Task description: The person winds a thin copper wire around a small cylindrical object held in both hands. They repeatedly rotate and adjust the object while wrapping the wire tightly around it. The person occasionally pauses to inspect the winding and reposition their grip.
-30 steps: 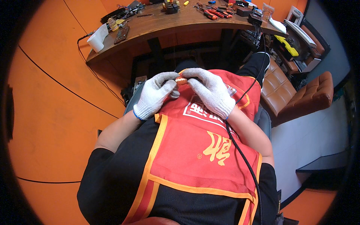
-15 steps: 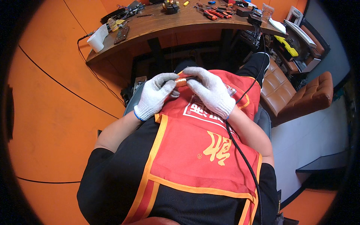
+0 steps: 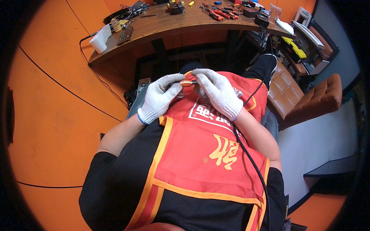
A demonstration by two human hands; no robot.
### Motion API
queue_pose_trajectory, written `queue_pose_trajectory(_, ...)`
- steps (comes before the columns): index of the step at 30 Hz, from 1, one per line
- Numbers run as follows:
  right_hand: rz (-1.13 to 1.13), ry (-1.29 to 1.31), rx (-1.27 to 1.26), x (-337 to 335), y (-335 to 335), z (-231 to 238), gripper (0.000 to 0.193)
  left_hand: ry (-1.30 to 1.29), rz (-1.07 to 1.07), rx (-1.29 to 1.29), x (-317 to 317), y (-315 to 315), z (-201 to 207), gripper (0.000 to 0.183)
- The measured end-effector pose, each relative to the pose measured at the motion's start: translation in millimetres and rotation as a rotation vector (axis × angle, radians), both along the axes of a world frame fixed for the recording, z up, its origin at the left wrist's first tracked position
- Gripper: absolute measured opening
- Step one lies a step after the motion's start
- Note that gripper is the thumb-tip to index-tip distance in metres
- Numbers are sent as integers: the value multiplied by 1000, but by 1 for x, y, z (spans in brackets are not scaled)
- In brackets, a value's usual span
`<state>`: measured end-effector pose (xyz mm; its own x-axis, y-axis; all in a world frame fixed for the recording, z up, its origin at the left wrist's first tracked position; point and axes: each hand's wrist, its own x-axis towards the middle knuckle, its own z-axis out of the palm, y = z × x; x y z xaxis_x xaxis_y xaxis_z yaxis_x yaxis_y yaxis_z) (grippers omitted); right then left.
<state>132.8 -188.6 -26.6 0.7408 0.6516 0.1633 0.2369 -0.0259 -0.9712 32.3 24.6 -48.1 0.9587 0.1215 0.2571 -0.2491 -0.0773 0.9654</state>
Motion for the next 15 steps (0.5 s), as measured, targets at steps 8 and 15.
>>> queue_pose_trajectory(8,11,-395,80,-5,6,-4,29,119,-70,-112,2,6,-2,36)
queue_pose_trajectory(15,47,30,-96,-3,-2,2,30,-120,29,98,2,-1,-6,35)
